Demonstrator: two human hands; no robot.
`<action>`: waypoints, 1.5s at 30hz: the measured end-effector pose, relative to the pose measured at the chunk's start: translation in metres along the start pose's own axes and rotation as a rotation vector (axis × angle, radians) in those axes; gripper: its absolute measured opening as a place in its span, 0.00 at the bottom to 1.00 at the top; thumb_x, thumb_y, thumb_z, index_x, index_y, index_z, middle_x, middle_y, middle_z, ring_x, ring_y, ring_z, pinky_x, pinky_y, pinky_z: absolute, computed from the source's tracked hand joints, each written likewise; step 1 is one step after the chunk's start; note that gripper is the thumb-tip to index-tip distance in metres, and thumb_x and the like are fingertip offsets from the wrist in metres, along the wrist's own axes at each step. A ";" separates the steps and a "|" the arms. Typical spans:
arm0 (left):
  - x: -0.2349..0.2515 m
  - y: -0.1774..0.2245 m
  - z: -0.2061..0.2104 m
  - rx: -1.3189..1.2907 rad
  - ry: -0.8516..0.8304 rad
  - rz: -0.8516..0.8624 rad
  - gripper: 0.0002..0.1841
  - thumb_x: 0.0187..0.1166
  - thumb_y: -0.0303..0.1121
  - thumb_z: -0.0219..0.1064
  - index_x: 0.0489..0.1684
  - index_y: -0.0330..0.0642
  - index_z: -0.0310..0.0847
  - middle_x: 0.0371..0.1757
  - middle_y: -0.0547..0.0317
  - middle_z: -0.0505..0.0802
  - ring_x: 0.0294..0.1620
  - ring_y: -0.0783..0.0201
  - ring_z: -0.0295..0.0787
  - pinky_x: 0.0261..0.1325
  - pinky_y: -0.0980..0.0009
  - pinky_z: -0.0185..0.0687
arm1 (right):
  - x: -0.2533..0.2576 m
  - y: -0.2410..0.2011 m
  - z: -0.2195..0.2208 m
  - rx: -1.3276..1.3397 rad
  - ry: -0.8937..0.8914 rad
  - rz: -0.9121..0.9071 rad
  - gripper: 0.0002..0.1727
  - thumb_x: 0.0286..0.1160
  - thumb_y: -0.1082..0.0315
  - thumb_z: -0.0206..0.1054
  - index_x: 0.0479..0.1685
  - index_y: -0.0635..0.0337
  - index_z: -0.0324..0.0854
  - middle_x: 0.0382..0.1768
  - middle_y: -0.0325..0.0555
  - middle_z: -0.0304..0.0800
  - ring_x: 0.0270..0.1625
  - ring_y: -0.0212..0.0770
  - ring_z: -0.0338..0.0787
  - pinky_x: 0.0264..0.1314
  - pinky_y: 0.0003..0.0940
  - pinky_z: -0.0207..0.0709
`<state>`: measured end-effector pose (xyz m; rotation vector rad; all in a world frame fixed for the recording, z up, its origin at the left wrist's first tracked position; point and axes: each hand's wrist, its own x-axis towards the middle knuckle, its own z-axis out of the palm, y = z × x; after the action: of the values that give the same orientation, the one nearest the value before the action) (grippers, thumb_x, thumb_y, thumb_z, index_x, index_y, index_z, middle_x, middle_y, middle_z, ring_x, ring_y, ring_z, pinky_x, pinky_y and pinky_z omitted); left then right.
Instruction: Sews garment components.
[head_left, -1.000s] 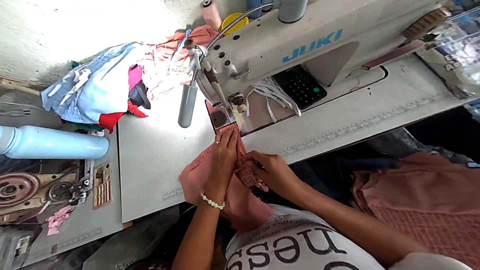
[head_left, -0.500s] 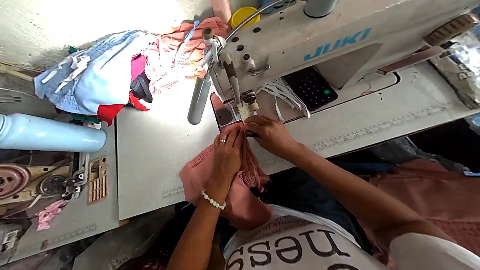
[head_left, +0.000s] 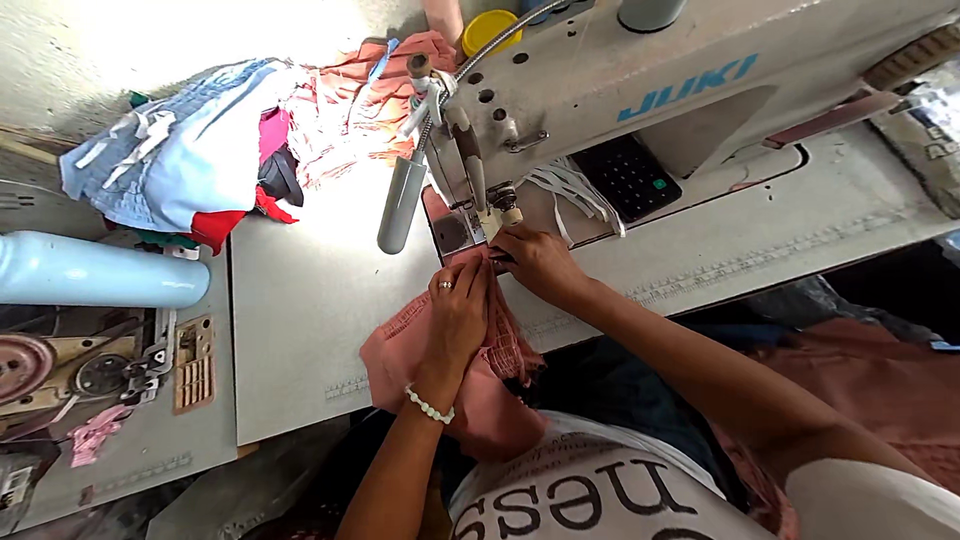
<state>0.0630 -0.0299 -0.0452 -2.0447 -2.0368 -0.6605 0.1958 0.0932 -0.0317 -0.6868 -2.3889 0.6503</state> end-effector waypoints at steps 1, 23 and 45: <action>0.001 0.001 -0.001 -0.004 -0.021 -0.014 0.16 0.81 0.27 0.59 0.59 0.39 0.92 0.65 0.51 0.93 0.63 0.46 0.89 0.67 0.48 0.75 | -0.003 0.001 0.002 -0.019 0.039 -0.045 0.07 0.63 0.81 0.75 0.40 0.68 0.90 0.43 0.60 0.90 0.36 0.57 0.93 0.32 0.52 0.85; 0.033 -0.024 0.008 -0.037 -0.042 -0.007 0.16 0.82 0.28 0.58 0.59 0.41 0.91 0.66 0.49 0.92 0.68 0.45 0.87 0.78 0.30 0.59 | -0.047 0.054 -0.119 -0.416 0.469 0.095 0.16 0.86 0.73 0.58 0.64 0.68 0.86 0.67 0.62 0.88 0.68 0.61 0.88 0.72 0.53 0.78; 0.043 -0.030 0.006 0.002 0.010 0.058 0.12 0.80 0.27 0.62 0.48 0.37 0.93 0.63 0.47 0.93 0.67 0.45 0.88 0.78 0.34 0.61 | -0.094 0.115 -0.140 -0.544 0.387 0.574 0.20 0.84 0.78 0.53 0.71 0.71 0.78 0.78 0.69 0.77 0.80 0.73 0.75 0.74 0.71 0.68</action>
<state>0.0329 0.0128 -0.0378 -2.0872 -1.9634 -0.6565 0.3873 0.1638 -0.0331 -1.6015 -1.9949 0.0402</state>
